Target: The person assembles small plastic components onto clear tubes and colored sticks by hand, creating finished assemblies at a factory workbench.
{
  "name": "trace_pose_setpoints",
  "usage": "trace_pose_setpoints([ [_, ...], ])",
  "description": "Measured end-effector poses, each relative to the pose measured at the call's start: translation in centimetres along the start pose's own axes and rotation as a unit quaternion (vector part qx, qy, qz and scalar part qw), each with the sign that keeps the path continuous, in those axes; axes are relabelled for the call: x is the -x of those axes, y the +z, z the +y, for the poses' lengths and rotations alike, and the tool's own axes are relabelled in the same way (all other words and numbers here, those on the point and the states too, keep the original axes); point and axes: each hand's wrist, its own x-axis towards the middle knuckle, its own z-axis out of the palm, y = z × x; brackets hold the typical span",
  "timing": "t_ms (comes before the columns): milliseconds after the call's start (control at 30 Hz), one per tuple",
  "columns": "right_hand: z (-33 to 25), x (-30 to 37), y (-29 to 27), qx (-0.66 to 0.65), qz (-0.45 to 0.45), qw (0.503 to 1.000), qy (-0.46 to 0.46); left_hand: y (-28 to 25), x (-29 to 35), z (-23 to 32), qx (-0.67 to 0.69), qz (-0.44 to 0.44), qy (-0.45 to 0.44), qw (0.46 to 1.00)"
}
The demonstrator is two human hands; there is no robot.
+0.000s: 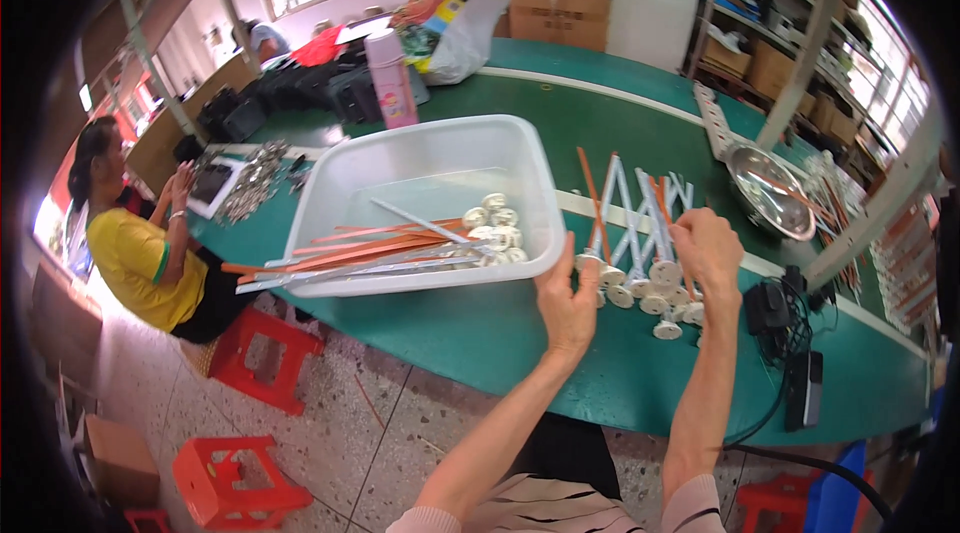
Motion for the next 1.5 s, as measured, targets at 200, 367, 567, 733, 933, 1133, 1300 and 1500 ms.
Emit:
trace_pose_setpoints([
  [200, -7.7, 1.3, -0.8, -0.073, 0.026, 0.986, -0.150, 0.3, 0.1, -0.9, -0.003, 0.031, 0.004, 1.000],
  [367, -14.5, 0.9, 3.3, -0.145, -0.055, 0.947, -0.281, 0.4, 0.5, -2.7, 0.017, -0.018, -0.029, 0.999],
  [567, -17.8, 0.0, 8.1, -0.030, -0.177, 0.917, -0.355, 1.2, 0.4, -2.0, -0.008, 0.073, 0.060, 0.996],
  [733, -16.8, 0.6, 7.5, -0.097, -0.148, 0.922, -0.345, 0.7, 0.5, -2.8, 0.004, 0.034, 0.020, 0.999],
  [933, -13.9, -0.8, 4.7, -0.358, -0.124, 0.885, -0.272, 0.2, 0.1, -1.1, 0.047, 0.028, -0.027, 0.998],
  [1133, -13.8, -0.1, 3.6, -0.454, -0.083, 0.850, -0.255, 0.3, 0.3, -1.1, 0.045, 0.019, -0.019, 0.999],
  [1300, -14.3, 0.9, 4.4, -0.317, -0.059, 0.904, -0.282, -0.3, 0.4, -1.5, 0.048, -0.021, -0.056, 0.997],
  [1500, -13.7, 1.1, 4.1, -0.416, -0.072, 0.868, -0.263, -0.4, 0.6, -1.2, 0.048, -0.012, -0.053, 0.997],
])
